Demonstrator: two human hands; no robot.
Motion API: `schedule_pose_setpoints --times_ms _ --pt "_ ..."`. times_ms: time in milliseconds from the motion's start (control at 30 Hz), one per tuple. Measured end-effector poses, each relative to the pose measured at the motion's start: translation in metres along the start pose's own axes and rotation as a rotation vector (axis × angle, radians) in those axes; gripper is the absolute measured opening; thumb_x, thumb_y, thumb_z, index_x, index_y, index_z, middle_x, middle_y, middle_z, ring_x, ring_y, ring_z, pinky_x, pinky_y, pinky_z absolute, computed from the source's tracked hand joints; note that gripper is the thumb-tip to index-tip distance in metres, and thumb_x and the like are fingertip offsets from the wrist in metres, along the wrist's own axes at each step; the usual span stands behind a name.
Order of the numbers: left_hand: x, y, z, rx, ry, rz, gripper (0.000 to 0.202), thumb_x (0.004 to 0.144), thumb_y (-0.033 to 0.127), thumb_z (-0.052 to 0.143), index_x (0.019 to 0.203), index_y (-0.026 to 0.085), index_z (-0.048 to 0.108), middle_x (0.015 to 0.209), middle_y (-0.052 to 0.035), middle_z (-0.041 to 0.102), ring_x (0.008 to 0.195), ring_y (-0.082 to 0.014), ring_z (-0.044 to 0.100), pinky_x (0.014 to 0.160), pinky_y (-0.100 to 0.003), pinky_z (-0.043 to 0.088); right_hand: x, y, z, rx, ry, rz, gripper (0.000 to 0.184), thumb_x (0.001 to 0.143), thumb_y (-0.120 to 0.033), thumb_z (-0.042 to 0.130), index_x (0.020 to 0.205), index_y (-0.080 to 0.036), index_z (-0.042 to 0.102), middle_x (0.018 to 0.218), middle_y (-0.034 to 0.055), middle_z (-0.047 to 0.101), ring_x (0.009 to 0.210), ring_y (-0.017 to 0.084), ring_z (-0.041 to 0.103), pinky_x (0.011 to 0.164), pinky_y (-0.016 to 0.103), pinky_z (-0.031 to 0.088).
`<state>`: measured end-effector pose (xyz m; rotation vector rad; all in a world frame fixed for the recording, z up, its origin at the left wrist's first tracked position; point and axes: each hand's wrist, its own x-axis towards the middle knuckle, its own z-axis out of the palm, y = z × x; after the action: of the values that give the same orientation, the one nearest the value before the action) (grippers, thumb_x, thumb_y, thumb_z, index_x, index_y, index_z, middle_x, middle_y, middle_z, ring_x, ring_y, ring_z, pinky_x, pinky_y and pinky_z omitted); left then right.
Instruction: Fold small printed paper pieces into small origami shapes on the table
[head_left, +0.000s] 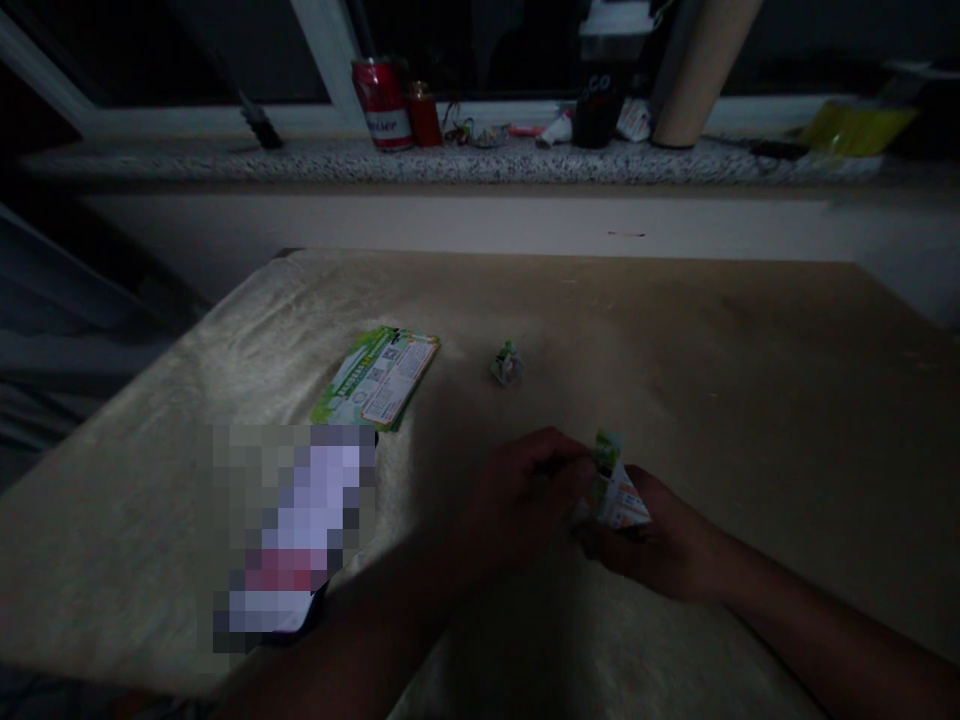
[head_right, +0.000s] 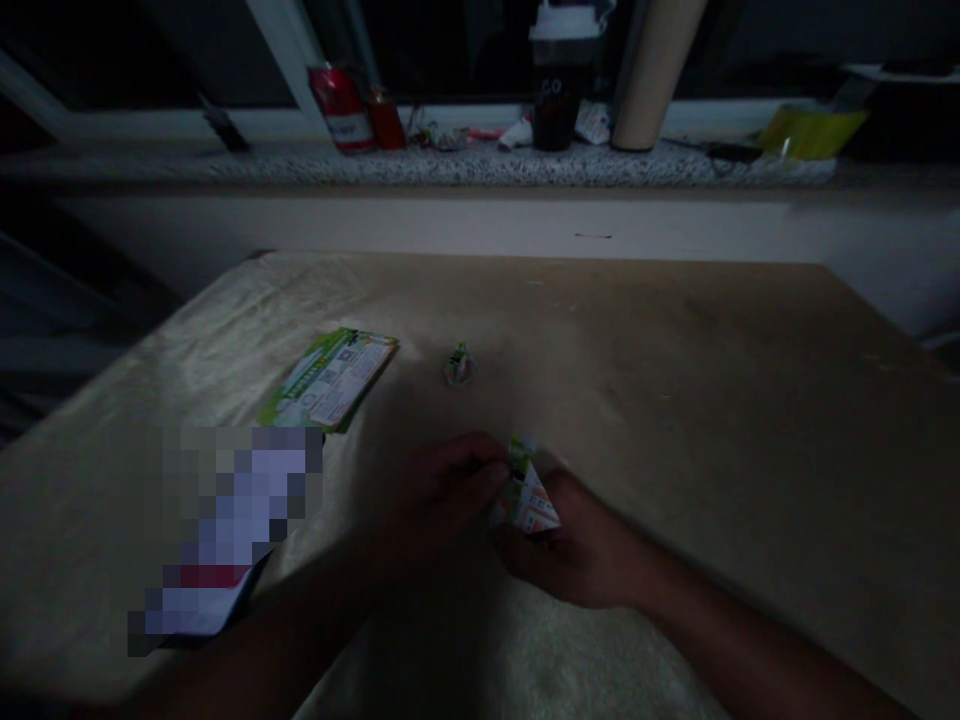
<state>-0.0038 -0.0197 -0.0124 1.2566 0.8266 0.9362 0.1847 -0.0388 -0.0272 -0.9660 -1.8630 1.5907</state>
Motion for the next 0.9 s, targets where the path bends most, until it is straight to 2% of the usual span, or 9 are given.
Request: schedule_pose_setpoints --times_ms 67,167,233,300,400,500,700,833,900 --pt "0.0 -0.001 0.0 -0.042 0.004 -0.03 0.022 0.091 0.036 0.068 0.084 0.015 0.068 0.071 0.0008 0.06 0.065 -0.011 0.053 0.061 -0.022 0.042 0.001 -0.005 -0.001 -0.035 -0.021 -0.039 0.024 0.092 -0.02 0.06 0.072 -0.021 0.047 0.062 -0.0068 0.04 0.052 0.008 0.033 0.044 0.02 0.027" --pt "-0.001 0.0 -0.004 -0.098 0.009 -0.069 0.024 0.088 0.038 0.069 0.082 0.015 0.066 0.068 0.0022 0.056 0.061 -0.0099 0.049 0.057 -0.022 0.039 0.001 -0.011 -0.01 -0.03 -0.078 -0.154 0.029 0.091 -0.029 0.068 0.071 -0.019 0.051 0.062 -0.0063 0.042 0.055 0.009 0.038 0.05 0.021 0.033" --pt "-0.002 0.001 -0.006 -0.112 -0.02 -0.089 0.025 0.088 0.039 0.069 0.081 0.015 0.065 0.068 0.0023 0.055 0.06 -0.0096 0.048 0.056 -0.022 0.039 0.0 -0.011 -0.017 0.039 0.037 -0.199 0.029 0.098 -0.038 0.062 0.076 -0.019 0.06 0.062 -0.0048 0.047 0.054 0.009 0.041 0.05 0.021 0.035" --pt "-0.003 0.002 -0.008 -0.066 -0.073 -0.103 0.024 0.089 0.038 0.068 0.082 0.015 0.065 0.069 0.0014 0.057 0.06 -0.01 0.049 0.056 -0.022 0.04 -0.002 -0.009 -0.022 0.057 0.143 -0.199 0.035 0.1 -0.043 0.059 0.075 -0.018 0.062 0.063 -0.0022 0.053 0.056 0.011 0.047 0.05 0.022 0.038" --pt "-0.004 0.002 -0.007 0.07 -0.113 -0.074 0.022 0.089 0.035 0.065 0.08 0.015 0.065 0.068 0.0013 0.056 0.061 -0.0102 0.047 0.056 -0.022 0.038 -0.004 -0.006 -0.024 -0.017 0.258 -0.184 0.037 0.1 -0.04 0.06 0.071 -0.018 0.063 0.058 -0.0024 0.053 0.052 0.011 0.045 0.048 0.022 0.036" --pt "-0.004 0.0 -0.005 0.158 -0.123 -0.039 0.023 0.089 0.034 0.063 0.078 0.014 0.065 0.066 0.002 0.054 0.059 -0.0095 0.045 0.054 -0.021 0.036 -0.005 -0.005 -0.021 -0.101 0.305 -0.197 0.034 0.1 -0.035 0.06 0.072 -0.017 0.065 0.057 -0.0026 0.052 0.05 0.01 0.044 0.046 0.022 0.035" --pt "-0.004 0.0 -0.004 0.119 -0.155 -0.034 0.026 0.095 0.036 0.062 0.083 0.014 0.069 0.069 0.0006 0.059 0.061 -0.0092 0.049 0.055 -0.02 0.038 -0.004 -0.002 -0.02 -0.112 0.276 -0.212 0.035 0.1 -0.036 0.06 0.072 -0.016 0.067 0.057 -0.0014 0.055 0.05 0.011 0.046 0.047 0.023 0.036" --pt "-0.005 0.006 -0.005 -0.096 -0.235 -0.139 0.033 0.095 0.045 0.065 0.087 0.014 0.072 0.07 -0.0011 0.064 0.057 -0.0088 0.051 0.054 -0.02 0.041 -0.005 -0.004 -0.022 0.103 0.183 -0.21 0.038 0.1 -0.046 0.06 0.081 -0.015 0.071 0.064 0.0025 0.064 0.057 0.014 0.059 0.055 0.025 0.046" --pt "-0.005 0.008 -0.005 -0.216 -0.284 -0.188 0.034 0.093 0.047 0.069 0.087 0.014 0.072 0.071 -0.0019 0.066 0.057 -0.0094 0.054 0.055 -0.021 0.043 -0.005 -0.006 -0.023 0.225 0.16 -0.174 0.036 0.1 -0.046 0.062 0.084 -0.015 0.072 0.066 0.0036 0.067 0.06 0.015 0.061 0.057 0.025 0.048"
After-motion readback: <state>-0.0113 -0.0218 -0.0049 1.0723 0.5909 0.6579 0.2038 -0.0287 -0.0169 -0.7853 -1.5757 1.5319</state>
